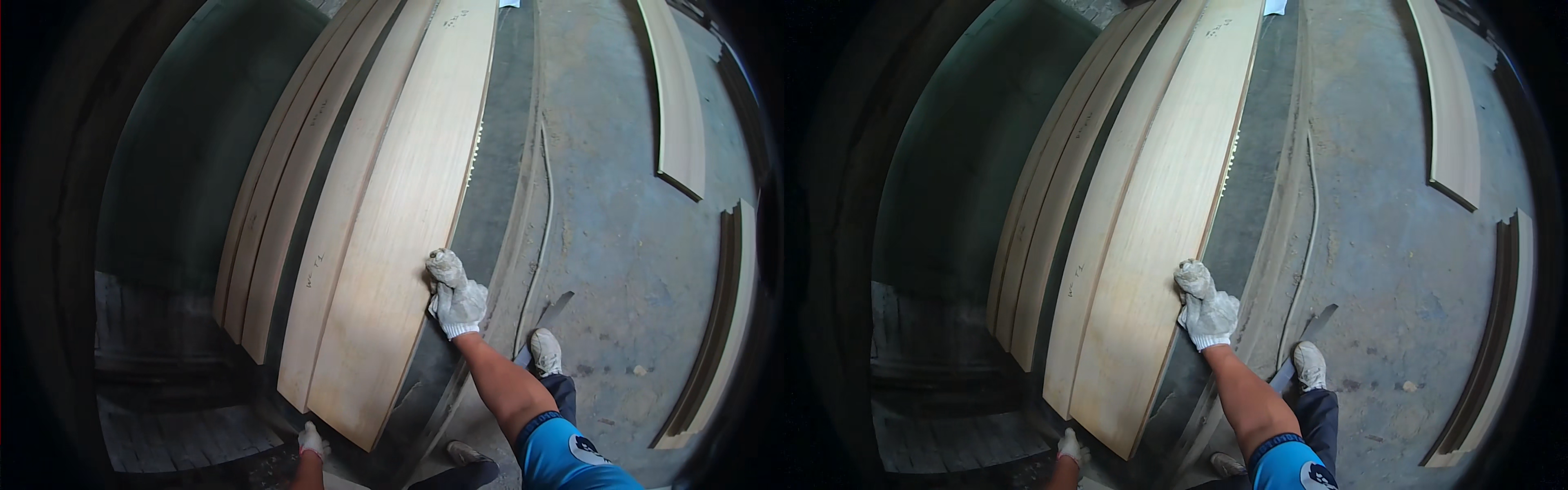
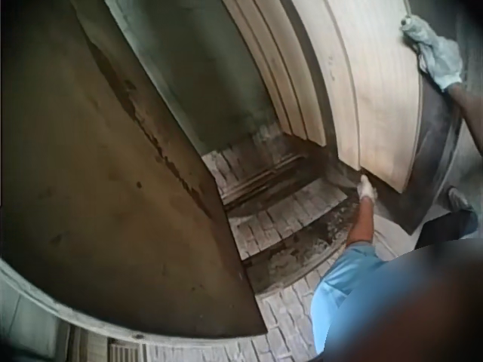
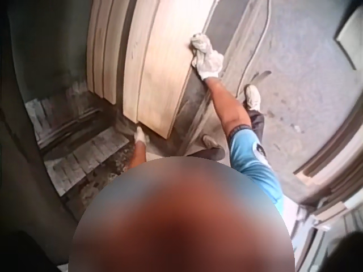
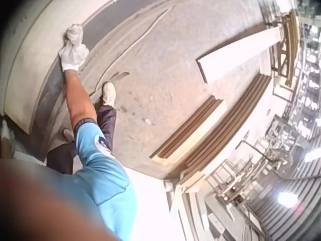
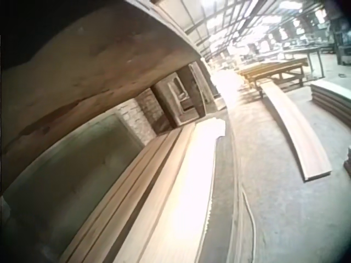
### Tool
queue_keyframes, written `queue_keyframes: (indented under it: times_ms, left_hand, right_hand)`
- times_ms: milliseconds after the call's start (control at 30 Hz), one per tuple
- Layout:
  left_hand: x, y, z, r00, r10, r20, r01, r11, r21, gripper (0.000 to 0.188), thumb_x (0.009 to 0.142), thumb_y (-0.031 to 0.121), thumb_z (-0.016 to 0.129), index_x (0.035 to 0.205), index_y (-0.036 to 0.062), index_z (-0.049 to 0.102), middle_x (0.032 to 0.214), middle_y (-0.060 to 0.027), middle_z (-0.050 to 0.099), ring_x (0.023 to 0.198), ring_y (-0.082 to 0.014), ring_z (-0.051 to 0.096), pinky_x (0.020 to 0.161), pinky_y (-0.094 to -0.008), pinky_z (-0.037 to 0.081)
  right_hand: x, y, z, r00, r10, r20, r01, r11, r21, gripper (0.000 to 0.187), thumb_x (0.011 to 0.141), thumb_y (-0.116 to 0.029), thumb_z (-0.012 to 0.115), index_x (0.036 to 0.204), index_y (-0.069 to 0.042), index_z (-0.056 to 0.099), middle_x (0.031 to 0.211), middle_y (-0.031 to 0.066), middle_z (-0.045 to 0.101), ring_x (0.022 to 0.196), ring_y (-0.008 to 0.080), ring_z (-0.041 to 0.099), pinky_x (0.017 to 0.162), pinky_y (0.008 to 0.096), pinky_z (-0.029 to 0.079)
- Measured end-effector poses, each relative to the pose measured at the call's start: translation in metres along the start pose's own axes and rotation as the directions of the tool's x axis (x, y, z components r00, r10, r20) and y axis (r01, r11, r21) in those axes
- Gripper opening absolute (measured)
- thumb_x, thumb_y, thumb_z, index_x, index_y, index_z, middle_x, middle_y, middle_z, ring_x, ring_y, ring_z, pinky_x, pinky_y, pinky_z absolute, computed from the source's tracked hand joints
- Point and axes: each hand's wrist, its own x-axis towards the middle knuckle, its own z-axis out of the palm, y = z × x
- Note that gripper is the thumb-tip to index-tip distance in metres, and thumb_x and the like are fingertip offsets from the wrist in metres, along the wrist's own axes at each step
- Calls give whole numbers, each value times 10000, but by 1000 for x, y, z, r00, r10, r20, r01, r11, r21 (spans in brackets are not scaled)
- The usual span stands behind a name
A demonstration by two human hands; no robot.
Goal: Cleaning and preparing wooden boards by wiping them with a cloth and stacking them in a factory setting.
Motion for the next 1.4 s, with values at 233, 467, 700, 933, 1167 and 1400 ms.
queue_keyframes:
  times_ms: [233,467,700,933,1167,1400]
  left_hand:
    - [-7,-89,-8,951,-263,161,287,947,-146,775,954,653,425,1440,56,332,1305,-247,483,1077,-477,583,805,-599,521]
    - [-65,-124,-6,934,-278,223,309,943,-120,729,975,586,471,1478,83,311,1407,-247,452,1171,-444,558,904,-536,498]
    - [-123,-108,20,921,-247,303,261,965,-6,650,988,532,483,1445,88,352,1318,-201,506,1117,-365,590,880,-490,510]
    - [-169,-64,56,916,-184,357,177,983,52,508,985,463,527,1315,83,460,1197,-104,542,1030,-268,638,822,-387,537]
    - [-169,-61,60,931,-170,325,189,982,-28,439,994,400,562,1274,68,498,1131,-85,576,1045,-257,658,840,-366,559]
    - [-154,-82,49,968,-58,243,67,997,-26,391,995,397,567,1204,67,555,1011,-43,598,849,-152,656,726,-312,543]
  right_hand:
    - [2,1,-7,985,167,-37,-129,870,477,224,949,-238,548,1119,-178,681,973,184,718,885,369,690,844,424,506]
    - [-4,34,-14,593,753,286,-493,58,868,363,1022,-286,521,1202,3,645,1036,100,707,860,153,653,758,308,512]
    - [-21,-10,-50,732,641,230,-663,596,452,401,976,-264,584,1288,-12,576,1074,138,684,965,237,663,855,339,509]
    - [-23,-35,-33,888,457,52,-412,739,532,397,860,-10,672,1244,29,580,1139,129,676,1022,210,631,920,314,475]
    - [-38,-17,-65,882,379,280,-452,851,270,456,913,-139,707,1305,30,547,1218,161,634,1106,233,606,973,340,469]
    - [-36,-4,-56,998,14,62,-24,986,164,487,911,-82,709,1344,29,514,1300,172,582,1164,241,568,1027,361,442]
